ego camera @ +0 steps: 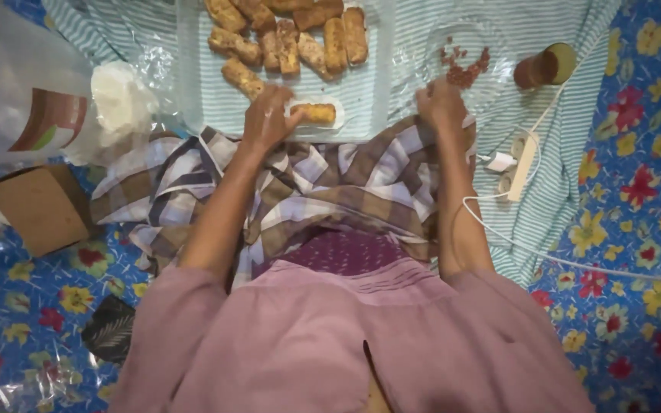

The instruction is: A person is manually wrapping individual food items in small sheets and placing them into clear plastic bags.

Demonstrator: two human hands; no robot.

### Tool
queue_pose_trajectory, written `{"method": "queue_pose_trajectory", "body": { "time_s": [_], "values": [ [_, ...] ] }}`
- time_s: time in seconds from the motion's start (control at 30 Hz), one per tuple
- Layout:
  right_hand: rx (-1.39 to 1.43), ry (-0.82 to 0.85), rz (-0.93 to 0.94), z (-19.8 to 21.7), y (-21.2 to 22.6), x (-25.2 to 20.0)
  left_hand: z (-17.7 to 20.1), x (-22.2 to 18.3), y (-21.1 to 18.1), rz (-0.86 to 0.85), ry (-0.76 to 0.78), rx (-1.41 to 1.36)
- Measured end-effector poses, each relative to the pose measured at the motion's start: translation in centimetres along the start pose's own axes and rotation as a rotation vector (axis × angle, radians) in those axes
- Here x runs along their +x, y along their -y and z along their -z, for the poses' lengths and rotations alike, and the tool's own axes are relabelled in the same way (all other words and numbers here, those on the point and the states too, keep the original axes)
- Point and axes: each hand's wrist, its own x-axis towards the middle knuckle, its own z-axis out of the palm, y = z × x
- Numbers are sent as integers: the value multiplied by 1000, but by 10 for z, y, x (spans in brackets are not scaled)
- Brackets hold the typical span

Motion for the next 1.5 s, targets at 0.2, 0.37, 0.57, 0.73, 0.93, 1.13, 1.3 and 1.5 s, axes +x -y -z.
{"method": "queue_pose_trajectory", "body": {
  "time_s": [0.2,0.37,0.57,0.73,0.93,1.13,1.3,1.5],
  "values": [
    [-153,144,-84,-15,4,6,-9,-6,17,-99,-182,-43],
    [24,-6,-72,2,13,-10,-3,-5,8,-49,-153,-81],
    [450,-224,108,72,41,-54,51,11,-58,-147,-226,-354],
    [625,-166,340,118,85,-122,105,35,-129,-202,-247,-436],
    [792,-50,534,116,110,-158,138,44,-161,-349,-250,-454],
    [720,37,621,125,124,-174,135,27,-144,-140,2,-513],
    [687,160,625,137,134,-180,157,11,-138,-128,195,-731],
    [731,227,625,132,138,-176,161,-2,-126,-24,407,-913]
  ]
}}
